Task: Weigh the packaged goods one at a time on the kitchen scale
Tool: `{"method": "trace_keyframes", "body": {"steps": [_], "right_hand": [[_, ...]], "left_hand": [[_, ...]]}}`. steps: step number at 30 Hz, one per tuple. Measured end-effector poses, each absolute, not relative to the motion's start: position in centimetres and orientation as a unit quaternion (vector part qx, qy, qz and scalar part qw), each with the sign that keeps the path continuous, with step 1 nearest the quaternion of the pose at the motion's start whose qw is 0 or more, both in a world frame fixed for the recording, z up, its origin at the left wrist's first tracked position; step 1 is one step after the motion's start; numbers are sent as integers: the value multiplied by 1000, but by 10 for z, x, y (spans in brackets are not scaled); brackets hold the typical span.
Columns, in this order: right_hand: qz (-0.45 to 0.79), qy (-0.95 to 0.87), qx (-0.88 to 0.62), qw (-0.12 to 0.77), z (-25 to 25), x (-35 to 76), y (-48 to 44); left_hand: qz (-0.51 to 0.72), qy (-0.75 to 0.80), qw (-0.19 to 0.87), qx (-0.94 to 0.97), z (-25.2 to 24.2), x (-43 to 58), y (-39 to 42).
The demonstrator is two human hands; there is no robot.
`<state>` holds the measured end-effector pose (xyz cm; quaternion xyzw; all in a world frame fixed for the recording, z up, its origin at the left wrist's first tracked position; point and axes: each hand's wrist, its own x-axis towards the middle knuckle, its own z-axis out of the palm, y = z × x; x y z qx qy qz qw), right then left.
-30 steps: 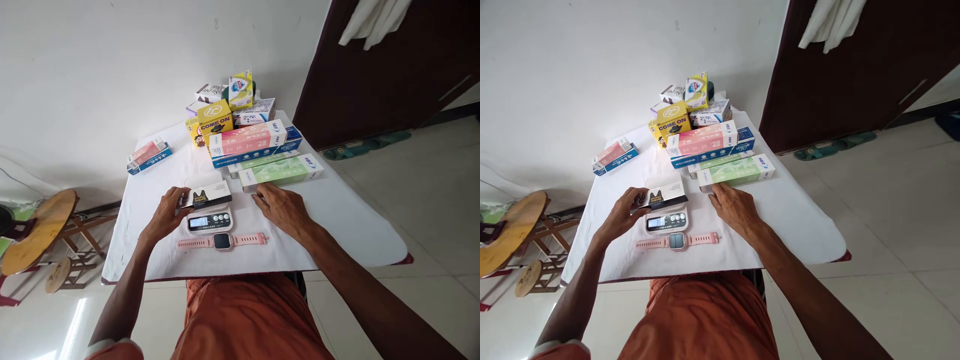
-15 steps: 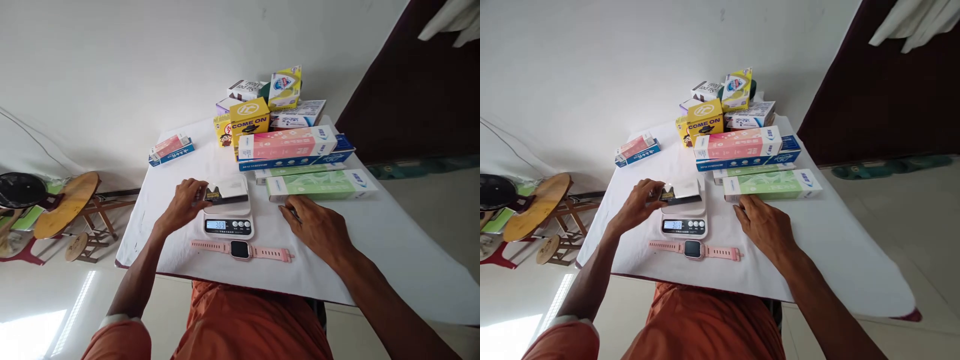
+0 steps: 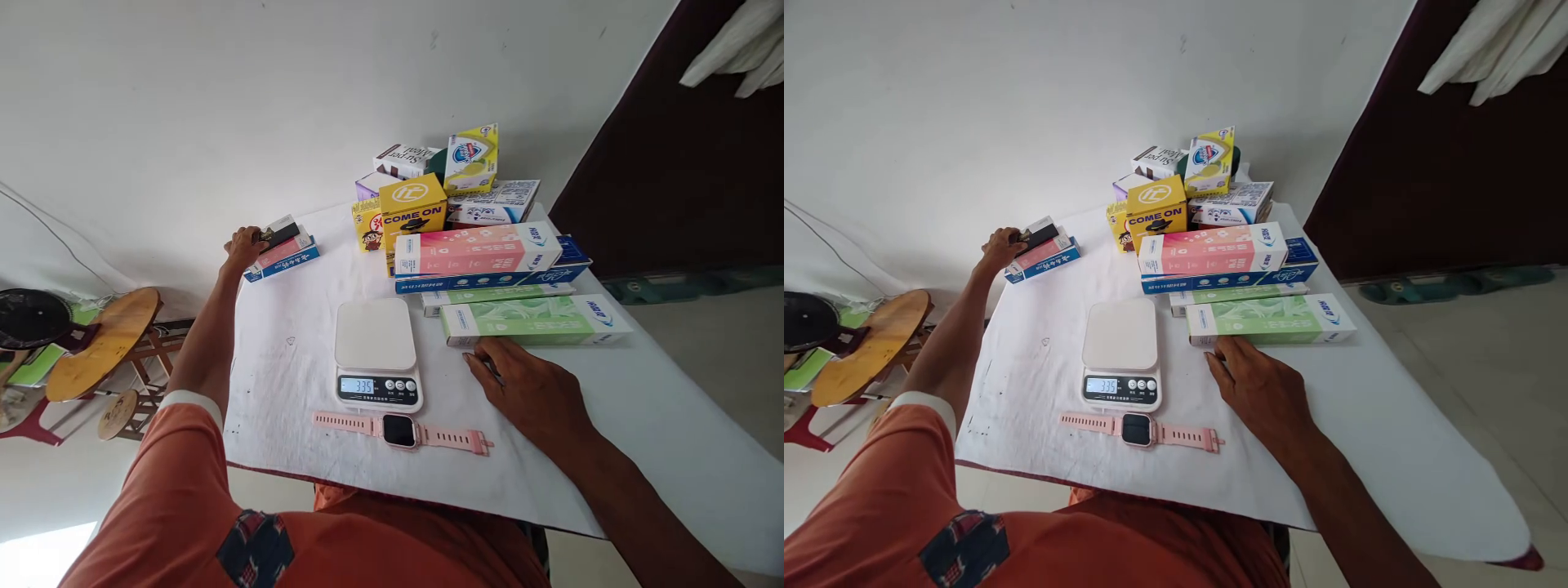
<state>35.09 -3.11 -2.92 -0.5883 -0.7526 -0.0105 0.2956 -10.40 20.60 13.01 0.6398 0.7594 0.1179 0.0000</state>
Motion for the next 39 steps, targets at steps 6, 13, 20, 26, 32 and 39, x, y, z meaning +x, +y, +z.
{"method": "trace_keyframes", "body": {"steps": [6, 13, 20, 26, 32, 39], "right_hand": [[7, -752, -593, 289, -30, 351, -31], [10, -748, -608, 266, -23, 347, -30], [21, -757, -595, 269, -18, 348, -32], [-11, -783, -572, 244, -20, 345, -34], [-56, -796, -555, 235, -24, 343, -33], [-81, -799, -533, 264, -29, 346, -33]], "left_hand": [[98, 763, 12, 639, 130, -108, 209], [235, 680, -84, 689, 144, -54, 176], [198, 335, -12, 921, 124, 100, 78], [-23, 316, -47, 947, 89, 209, 47], [-40, 322, -71, 943, 76, 238, 50], [-43, 350, -39, 935, 79, 245, 53]]}}
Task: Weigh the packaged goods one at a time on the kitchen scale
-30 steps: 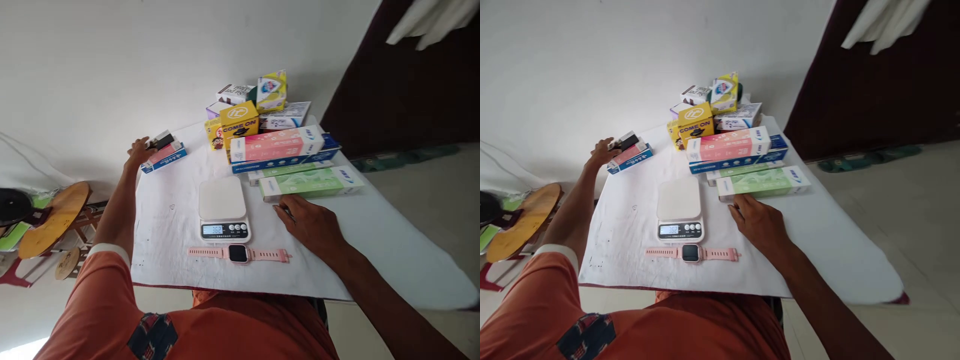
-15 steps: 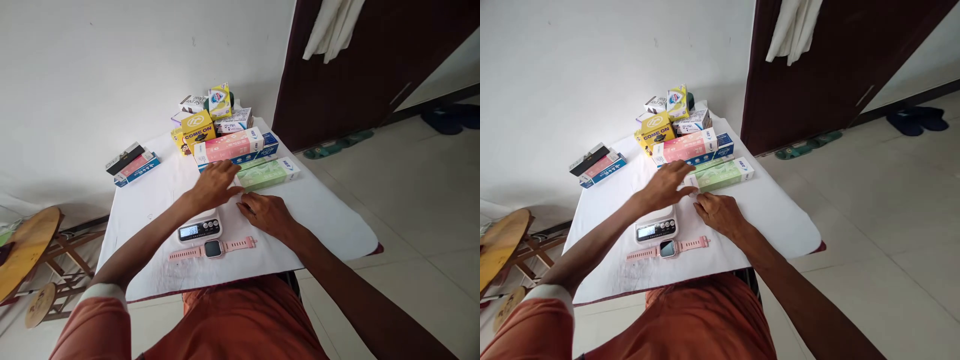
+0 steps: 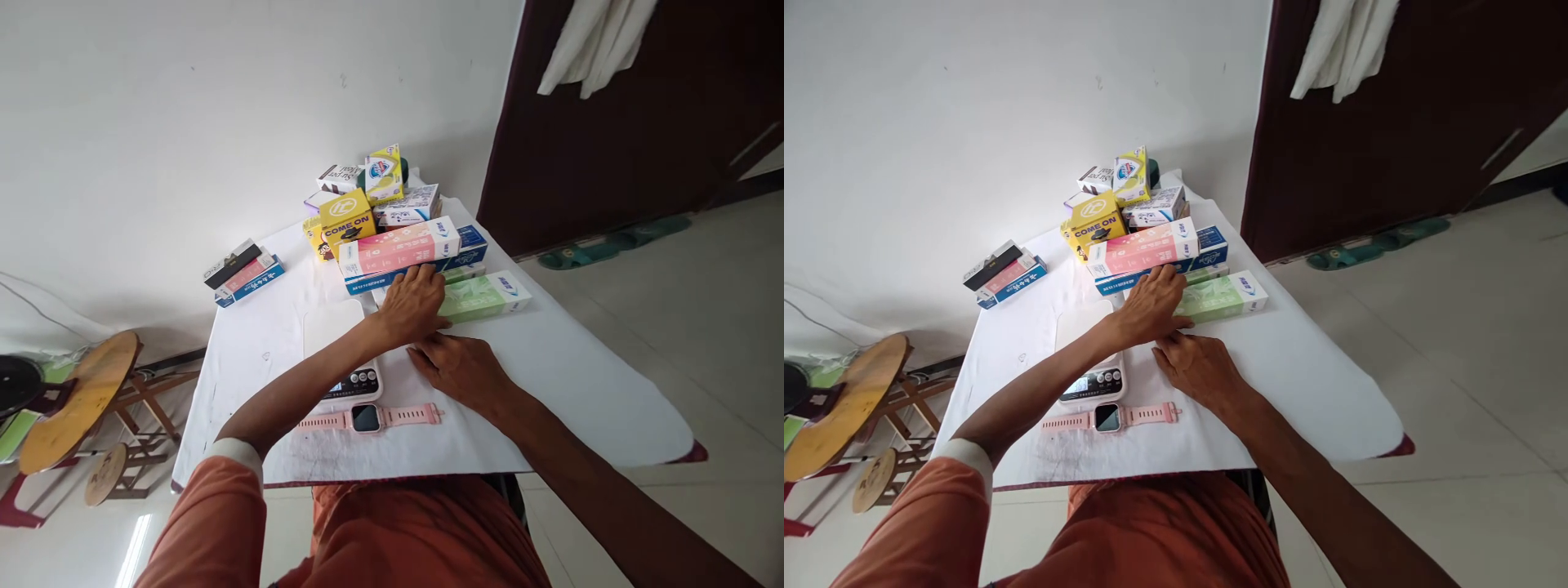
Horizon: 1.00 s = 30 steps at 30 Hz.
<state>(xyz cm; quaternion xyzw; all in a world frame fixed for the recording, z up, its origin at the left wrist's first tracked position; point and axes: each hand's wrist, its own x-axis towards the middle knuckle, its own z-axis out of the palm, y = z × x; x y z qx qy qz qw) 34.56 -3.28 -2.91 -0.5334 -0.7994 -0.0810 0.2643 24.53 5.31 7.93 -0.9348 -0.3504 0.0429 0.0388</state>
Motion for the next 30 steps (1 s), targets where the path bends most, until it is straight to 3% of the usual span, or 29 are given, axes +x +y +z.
{"method": "trace_keyframes", "body": {"steps": [10, 17, 20, 30], "right_hand": [[-158, -803, -503, 280, -39, 350, -30], [-75, -796, -535, 272, -33, 347, -32], [-32, -795, -547, 259, -30, 347, -34], [-42, -789, -542, 288, -32, 347, -34]], "left_hand": [[10, -331, 21, -943, 90, 254, 42], [-173, -298, -72, -936, 157, 184, 13], [-195, -333, -86, -918, 165, 128, 5], [-48, -479, -137, -866, 112, 43, 7]]}}
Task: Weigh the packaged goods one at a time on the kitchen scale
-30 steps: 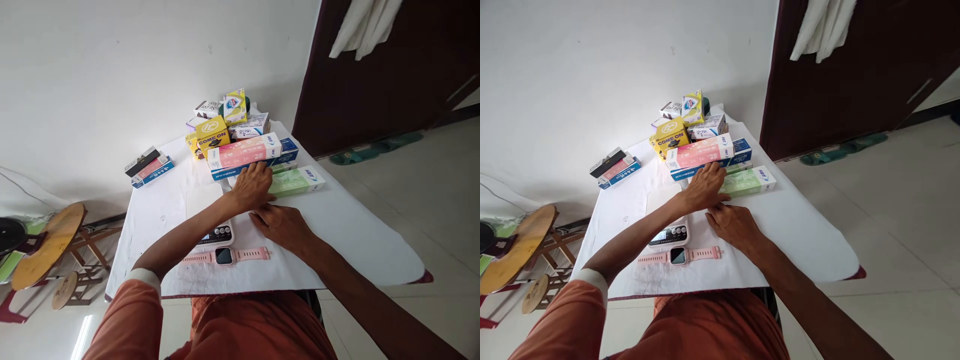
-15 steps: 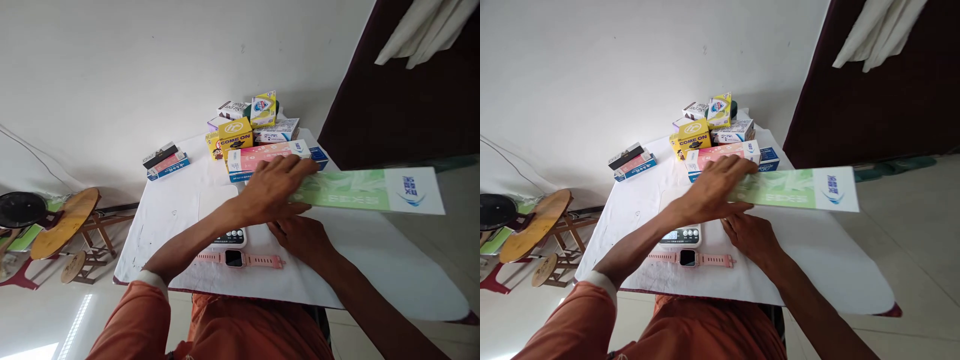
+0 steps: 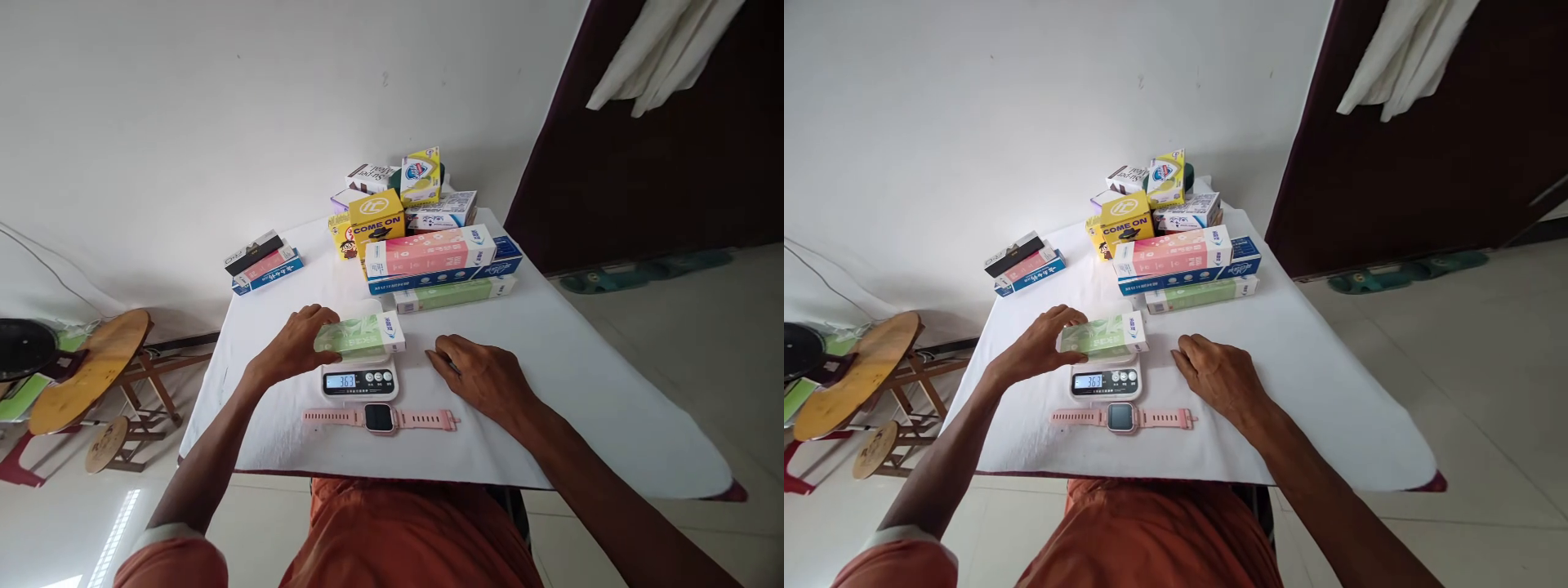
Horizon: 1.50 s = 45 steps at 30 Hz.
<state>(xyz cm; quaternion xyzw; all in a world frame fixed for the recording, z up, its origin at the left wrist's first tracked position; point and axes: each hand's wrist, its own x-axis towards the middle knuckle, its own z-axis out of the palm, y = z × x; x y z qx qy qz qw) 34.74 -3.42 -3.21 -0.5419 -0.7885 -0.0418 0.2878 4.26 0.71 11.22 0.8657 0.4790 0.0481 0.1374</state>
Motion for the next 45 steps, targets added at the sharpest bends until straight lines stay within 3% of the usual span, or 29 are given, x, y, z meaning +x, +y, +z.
{"method": "trace_keyframes", "body": {"steps": [13, 18, 23, 26, 32, 45], "right_hand": [[-72, -793, -518, 313, -33, 349, -35], [-71, -799, -510, 311, -31, 350, -35], [-69, -794, -518, 309, -31, 350, -34], [-78, -791, -524, 305, -32, 349, -33], [-104, -787, -517, 322, -34, 350, -33], [-133, -780, -524, 315, -34, 349, -32]], "left_hand": [[49, 494, 111, 861, 103, 36, -6], [144, 502, 127, 843, 110, 6, -5], [199, 604, -10, 772, 155, -53, 53], [157, 694, -80, 698, 177, -80, 114], [51, 758, -58, 648, 172, -104, 201], [18, 744, -60, 665, 157, -115, 218]]}}
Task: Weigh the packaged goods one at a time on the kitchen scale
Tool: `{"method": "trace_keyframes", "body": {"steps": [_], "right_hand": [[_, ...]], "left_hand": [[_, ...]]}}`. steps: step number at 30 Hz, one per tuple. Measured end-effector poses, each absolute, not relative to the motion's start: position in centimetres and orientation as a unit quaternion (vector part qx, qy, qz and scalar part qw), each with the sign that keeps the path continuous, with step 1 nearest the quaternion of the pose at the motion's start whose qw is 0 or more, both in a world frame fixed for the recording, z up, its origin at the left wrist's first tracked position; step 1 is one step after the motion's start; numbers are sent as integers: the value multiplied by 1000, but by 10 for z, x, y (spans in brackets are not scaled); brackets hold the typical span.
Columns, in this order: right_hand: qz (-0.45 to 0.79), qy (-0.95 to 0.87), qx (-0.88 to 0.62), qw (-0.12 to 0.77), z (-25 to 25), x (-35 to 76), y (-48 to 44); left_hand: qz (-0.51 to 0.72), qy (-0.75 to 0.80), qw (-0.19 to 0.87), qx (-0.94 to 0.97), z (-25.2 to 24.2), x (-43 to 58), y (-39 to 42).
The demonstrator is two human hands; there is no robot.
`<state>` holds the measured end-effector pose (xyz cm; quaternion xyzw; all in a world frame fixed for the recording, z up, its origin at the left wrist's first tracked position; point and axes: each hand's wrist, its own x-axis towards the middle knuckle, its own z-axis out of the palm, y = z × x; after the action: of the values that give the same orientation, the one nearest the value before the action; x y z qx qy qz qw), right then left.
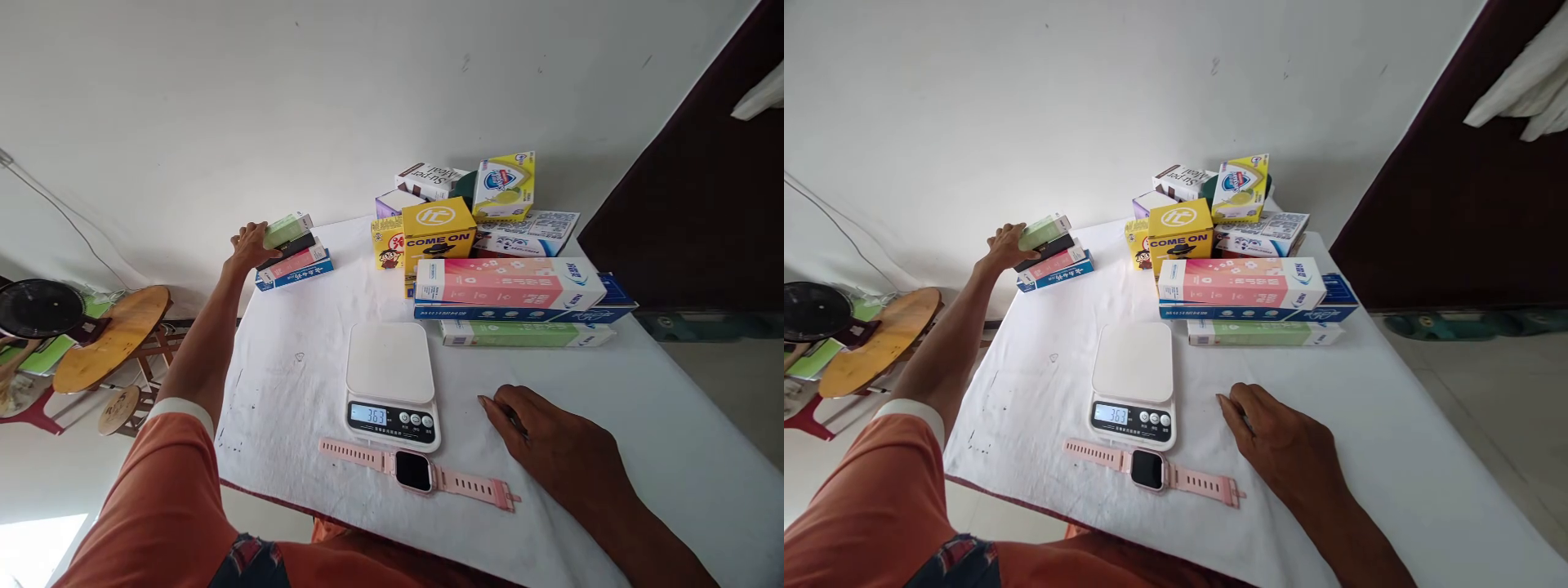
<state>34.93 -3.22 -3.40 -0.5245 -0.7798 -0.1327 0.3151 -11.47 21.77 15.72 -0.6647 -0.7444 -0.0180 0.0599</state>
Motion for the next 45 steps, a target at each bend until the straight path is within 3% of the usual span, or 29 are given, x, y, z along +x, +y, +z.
{"method": "trace_keyframes", "body": {"steps": [7, 12, 19, 27, 34, 40, 45], "right_hand": [[-128, -780, -523, 320, -31, 348, -32], [-74, -779, -542, 306, -32, 347, -32], [-19, -776, -574, 262, -28, 345, -33], [-24, -776, -588, 228, -23, 343, -33], [-7, -777, -589, 225, -21, 343, -34], [7, -774, -594, 220, -20, 343, -34], [9, -777, -589, 222, -22, 345, -34]], "left_hand": [[-64, -728, 87, -677, 164, -86, 203], [-166, -594, 127, -777, 159, -10, 156], [-148, -391, 59, -906, 130, 107, 97], [-80, -361, 32, -929, 123, 173, 121], [-122, -344, -9, -931, 126, 173, 127], [-181, -346, -29, -920, 155, 115, 65], [-140, -388, -79, -908, 131, 63, 15]]}}
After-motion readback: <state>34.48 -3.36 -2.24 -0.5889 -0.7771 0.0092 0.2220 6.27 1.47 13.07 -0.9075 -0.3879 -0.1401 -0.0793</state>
